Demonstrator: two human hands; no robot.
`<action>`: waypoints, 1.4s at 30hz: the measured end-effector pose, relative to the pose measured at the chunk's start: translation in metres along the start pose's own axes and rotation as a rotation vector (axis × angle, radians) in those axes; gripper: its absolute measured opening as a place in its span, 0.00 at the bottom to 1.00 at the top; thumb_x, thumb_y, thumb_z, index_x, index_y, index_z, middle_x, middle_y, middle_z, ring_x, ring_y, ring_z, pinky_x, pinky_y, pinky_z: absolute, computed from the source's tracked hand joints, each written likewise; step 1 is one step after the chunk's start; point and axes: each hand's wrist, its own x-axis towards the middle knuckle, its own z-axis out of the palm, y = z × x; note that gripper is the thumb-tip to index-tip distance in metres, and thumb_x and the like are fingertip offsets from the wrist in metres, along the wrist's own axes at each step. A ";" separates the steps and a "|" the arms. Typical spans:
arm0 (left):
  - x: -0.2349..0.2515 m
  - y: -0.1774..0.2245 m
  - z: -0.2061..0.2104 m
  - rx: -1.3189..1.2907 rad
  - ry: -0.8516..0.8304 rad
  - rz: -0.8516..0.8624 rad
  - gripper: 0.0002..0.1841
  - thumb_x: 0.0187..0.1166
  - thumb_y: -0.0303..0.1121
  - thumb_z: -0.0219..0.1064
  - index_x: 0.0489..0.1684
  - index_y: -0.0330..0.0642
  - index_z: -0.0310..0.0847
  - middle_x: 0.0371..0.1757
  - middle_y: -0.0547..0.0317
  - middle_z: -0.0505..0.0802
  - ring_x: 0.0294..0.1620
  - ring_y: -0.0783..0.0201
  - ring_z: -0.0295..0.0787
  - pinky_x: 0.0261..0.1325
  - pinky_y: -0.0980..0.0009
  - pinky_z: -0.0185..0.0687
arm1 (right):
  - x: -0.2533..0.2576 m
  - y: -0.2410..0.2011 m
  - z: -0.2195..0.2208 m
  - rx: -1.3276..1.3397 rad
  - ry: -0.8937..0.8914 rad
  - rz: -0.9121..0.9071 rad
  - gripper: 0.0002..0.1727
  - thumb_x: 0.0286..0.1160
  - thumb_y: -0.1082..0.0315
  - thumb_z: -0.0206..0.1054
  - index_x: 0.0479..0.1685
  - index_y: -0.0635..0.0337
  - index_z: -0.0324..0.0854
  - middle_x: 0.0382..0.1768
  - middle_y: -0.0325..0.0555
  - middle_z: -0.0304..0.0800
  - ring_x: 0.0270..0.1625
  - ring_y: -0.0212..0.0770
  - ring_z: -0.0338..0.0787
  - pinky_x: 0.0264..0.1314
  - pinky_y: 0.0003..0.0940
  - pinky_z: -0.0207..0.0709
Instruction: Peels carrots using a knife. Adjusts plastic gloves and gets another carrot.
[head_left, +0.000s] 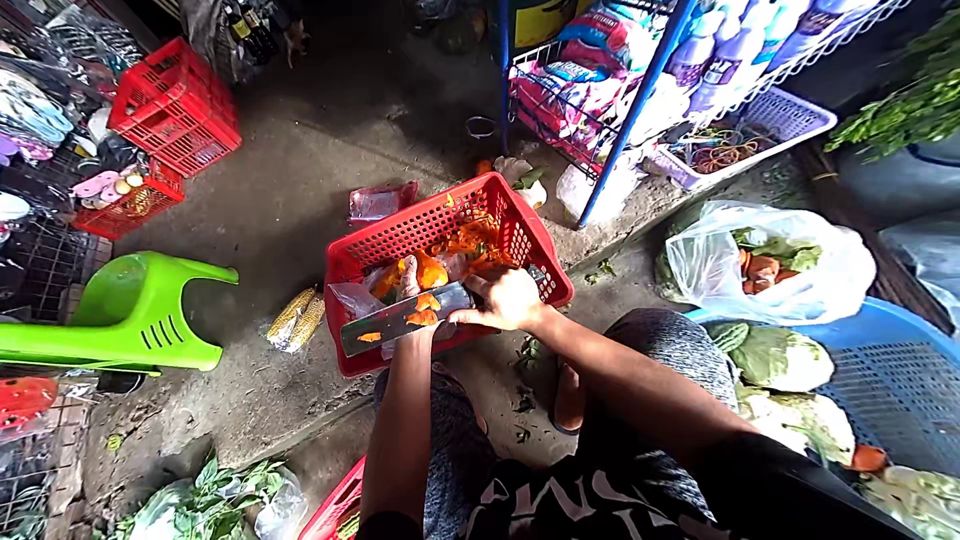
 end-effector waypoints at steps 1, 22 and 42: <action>-0.004 0.004 0.007 -0.027 0.011 -0.008 0.11 0.94 0.35 0.48 0.50 0.46 0.77 0.37 0.66 0.87 0.38 0.76 0.85 0.47 0.75 0.84 | 0.001 0.001 0.003 -0.014 0.024 -0.009 0.55 0.67 0.14 0.43 0.36 0.63 0.90 0.30 0.55 0.93 0.39 0.57 0.95 0.40 0.58 0.85; 0.000 0.011 0.010 -0.067 0.170 -0.347 0.18 0.93 0.47 0.46 0.65 0.46 0.70 0.46 0.50 0.86 0.42 0.58 0.88 0.42 0.62 0.89 | 0.021 0.027 -0.026 0.188 -0.370 0.495 0.49 0.73 0.20 0.51 0.60 0.60 0.87 0.47 0.66 0.93 0.56 0.70 0.91 0.59 0.74 0.76; -0.008 0.007 0.014 -0.049 -0.114 -0.419 0.25 0.93 0.52 0.41 0.62 0.42 0.77 0.38 0.50 0.89 0.32 0.59 0.90 0.33 0.66 0.90 | 0.026 0.040 -0.029 0.242 -0.356 0.722 0.46 0.77 0.22 0.48 0.60 0.58 0.87 0.49 0.66 0.92 0.59 0.70 0.90 0.60 0.74 0.76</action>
